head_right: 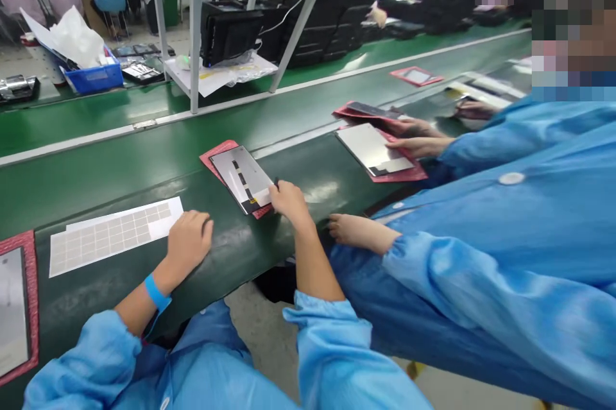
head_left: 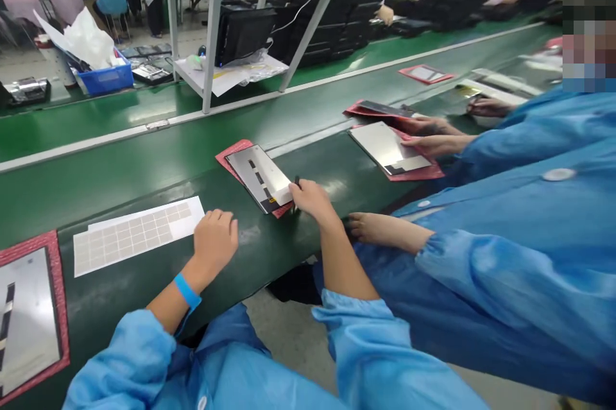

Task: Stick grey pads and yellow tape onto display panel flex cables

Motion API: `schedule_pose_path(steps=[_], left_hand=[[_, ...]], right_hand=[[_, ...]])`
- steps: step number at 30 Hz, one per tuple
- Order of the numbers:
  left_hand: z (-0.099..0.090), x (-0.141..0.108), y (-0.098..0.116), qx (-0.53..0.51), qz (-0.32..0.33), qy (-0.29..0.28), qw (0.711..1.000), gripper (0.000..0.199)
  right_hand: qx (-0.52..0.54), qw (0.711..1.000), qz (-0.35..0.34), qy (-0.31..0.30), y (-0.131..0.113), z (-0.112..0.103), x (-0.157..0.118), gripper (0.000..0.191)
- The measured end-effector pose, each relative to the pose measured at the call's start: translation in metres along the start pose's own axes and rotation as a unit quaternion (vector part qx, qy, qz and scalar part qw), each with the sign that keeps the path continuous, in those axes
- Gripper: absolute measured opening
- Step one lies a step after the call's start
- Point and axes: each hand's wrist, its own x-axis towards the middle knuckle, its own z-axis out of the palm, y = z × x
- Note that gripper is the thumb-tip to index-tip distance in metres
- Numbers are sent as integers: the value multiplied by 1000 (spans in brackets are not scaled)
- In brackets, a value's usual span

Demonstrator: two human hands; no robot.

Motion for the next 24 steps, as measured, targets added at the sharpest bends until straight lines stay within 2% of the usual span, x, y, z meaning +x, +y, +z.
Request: schedule_pose_path(steps=[2,5,9,14,18,24], left_hand=[[17,30,20,-31,-40,-26,998,15],[42,68,43,-89,-105,-60,989,20],[61,92,53,-168,-182,-76,966,28],[64,99,39,-259,-270,-68,925,32],[64,106,29,-349,-294,-78,886,34],[58,111,29,-445,-323,-94,830,33]], right_hand=[[0,1000,14,-14,0,-1,14,31],[13,999,25,-32,0,3,21,32],[48,997,49,-24,5,6,20,34],[127,988,91,-5,10,11,18,35],[221,969,105,12,16,13,11,38],[359,927,105,2,21,7,-4,39]])
